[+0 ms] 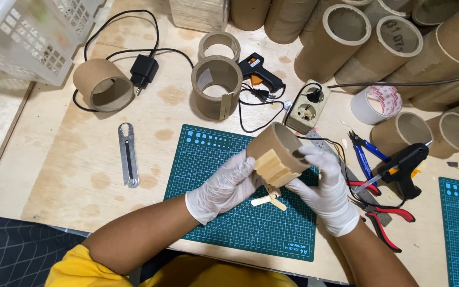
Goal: Attaching wooden sticks to a cardboard ring using a hot glue gun and trimming them with a utility knife.
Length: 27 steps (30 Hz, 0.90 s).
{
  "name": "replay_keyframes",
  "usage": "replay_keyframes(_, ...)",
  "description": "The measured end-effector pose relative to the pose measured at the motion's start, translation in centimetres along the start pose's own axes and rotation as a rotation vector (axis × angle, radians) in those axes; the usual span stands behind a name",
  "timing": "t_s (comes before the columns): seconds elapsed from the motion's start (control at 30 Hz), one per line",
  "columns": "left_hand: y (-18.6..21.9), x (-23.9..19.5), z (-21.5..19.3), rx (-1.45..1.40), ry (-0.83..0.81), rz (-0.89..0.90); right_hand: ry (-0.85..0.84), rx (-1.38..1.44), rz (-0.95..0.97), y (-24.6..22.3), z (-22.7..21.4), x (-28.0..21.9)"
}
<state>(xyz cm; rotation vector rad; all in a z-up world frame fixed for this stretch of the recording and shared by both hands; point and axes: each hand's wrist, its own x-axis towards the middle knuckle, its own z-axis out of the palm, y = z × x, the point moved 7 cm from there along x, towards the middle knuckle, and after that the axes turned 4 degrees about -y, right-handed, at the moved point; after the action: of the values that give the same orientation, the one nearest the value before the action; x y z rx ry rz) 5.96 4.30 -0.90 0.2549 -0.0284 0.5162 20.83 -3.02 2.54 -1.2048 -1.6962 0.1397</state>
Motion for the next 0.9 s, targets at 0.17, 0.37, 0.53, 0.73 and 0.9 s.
replay_keyframes(0.17,1.1,0.2,-2.0,0.085,0.037,0.111,0.022,-0.346,-0.043,-1.3,0.9,-0.7)
replay_keyframes(0.37,1.1,0.0,-1.8,0.422,0.219,0.094,-0.011,-0.426,-0.041,-1.3,1.4,-0.9)
replay_keyframes(0.53,1.5,-0.4,-0.8,0.678,0.257,0.071,-0.043,-0.403,-0.097,-1.1,2.6,-0.8)
replay_keyframes(0.73,1.5,-0.7,-1.5,0.837,0.318,0.103,-0.146,-0.224,-0.151,-3.7,2.4,2.2)
replay_keyframes(0.9,1.0,-0.9,-2.0,0.882,0.341,0.119,-0.169,-0.141,-0.161,-3.5,2.2,2.2)
